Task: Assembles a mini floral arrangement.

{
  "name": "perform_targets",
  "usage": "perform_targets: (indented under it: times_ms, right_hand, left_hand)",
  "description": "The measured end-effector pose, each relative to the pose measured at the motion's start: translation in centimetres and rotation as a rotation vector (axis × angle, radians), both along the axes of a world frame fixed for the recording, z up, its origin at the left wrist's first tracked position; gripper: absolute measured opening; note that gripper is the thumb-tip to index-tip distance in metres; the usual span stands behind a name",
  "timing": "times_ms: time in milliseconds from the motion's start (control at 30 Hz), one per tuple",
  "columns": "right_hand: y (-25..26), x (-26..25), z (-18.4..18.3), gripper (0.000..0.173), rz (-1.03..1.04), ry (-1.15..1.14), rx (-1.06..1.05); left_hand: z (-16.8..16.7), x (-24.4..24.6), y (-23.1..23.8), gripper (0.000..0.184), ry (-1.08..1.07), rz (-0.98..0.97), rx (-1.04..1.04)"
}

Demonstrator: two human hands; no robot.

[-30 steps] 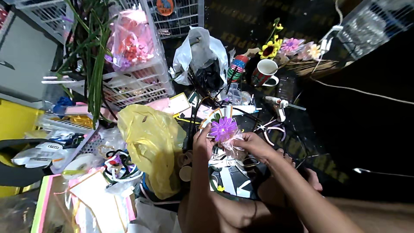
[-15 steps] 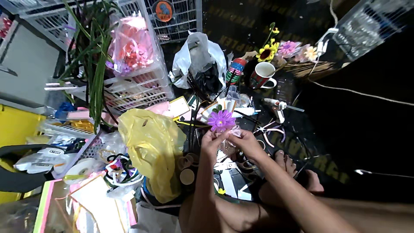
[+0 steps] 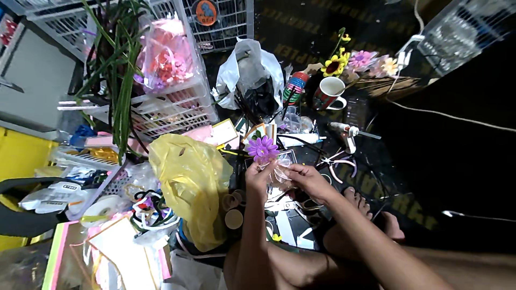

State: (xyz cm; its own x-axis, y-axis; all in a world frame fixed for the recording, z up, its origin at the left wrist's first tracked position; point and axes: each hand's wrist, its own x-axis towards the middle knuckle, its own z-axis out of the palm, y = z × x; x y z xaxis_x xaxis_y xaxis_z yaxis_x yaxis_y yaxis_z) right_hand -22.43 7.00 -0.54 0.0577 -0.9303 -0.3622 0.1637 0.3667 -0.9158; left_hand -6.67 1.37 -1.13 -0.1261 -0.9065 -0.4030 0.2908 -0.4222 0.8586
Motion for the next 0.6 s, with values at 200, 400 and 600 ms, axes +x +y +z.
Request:
perform_targets:
  times_ms: [200,400,600]
  right_hand:
    - [-0.5,1.1,-0.1,0.013,-0.075,0.058,-0.013]
    - [-0.4,1.8,-0.5,0.021,-0.129,-0.103,0.025]
    - [-0.3,2.2,-0.4,0.026,-0.136,-0.209,0.061]
  left_hand:
    - [0.6,0.0,0.2,0.023,0.039,-0.005,0.013]
    - [0.0,0.4,0.1,0.022,0.158,-0.066,0.065]
    - [-0.1,0.5,0.1,0.022,0.182,-0.142,0.143]
